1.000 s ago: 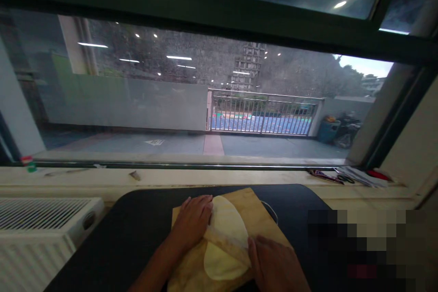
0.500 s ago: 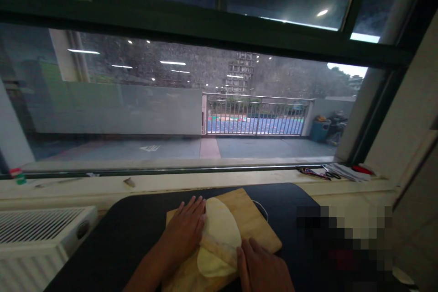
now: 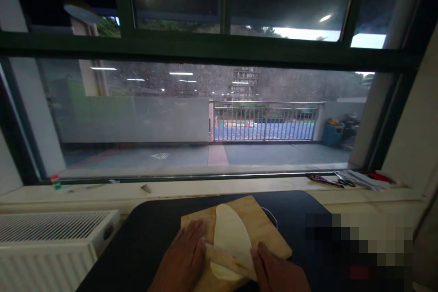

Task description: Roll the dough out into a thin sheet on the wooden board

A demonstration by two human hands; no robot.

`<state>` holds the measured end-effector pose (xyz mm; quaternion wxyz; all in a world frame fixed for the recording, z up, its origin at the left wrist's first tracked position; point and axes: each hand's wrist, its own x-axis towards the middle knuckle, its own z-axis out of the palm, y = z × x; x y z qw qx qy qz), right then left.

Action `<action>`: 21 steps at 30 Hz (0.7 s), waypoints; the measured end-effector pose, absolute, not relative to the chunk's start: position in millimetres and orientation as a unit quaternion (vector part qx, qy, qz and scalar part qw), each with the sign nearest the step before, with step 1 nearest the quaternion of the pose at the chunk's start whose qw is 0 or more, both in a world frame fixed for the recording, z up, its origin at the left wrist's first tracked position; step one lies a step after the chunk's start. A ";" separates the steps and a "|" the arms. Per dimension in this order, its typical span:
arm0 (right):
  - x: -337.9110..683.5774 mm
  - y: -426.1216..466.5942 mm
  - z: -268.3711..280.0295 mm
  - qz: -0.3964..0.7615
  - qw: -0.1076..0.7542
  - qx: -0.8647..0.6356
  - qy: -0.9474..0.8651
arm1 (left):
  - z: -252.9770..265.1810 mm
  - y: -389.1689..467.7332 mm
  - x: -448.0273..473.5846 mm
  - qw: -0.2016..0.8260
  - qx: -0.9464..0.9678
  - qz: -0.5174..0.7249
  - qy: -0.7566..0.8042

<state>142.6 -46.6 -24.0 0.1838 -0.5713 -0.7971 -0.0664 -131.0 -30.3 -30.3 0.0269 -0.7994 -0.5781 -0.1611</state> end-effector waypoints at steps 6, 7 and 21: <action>149.4 15.1 26.7 -0.093 0.163 -0.575 -0.796 | 5.8 3.3 -95.7 0.047 -0.760 -0.116 -0.637; 151.2 25.4 21.6 -0.094 0.163 -0.569 -0.801 | 6.5 10.4 -90.6 0.049 -0.748 -0.119 -0.651; 155.1 80.2 3.0 -0.071 0.228 -0.478 -0.845 | -8.3 46.2 -94.1 0.023 -0.788 -0.082 -0.609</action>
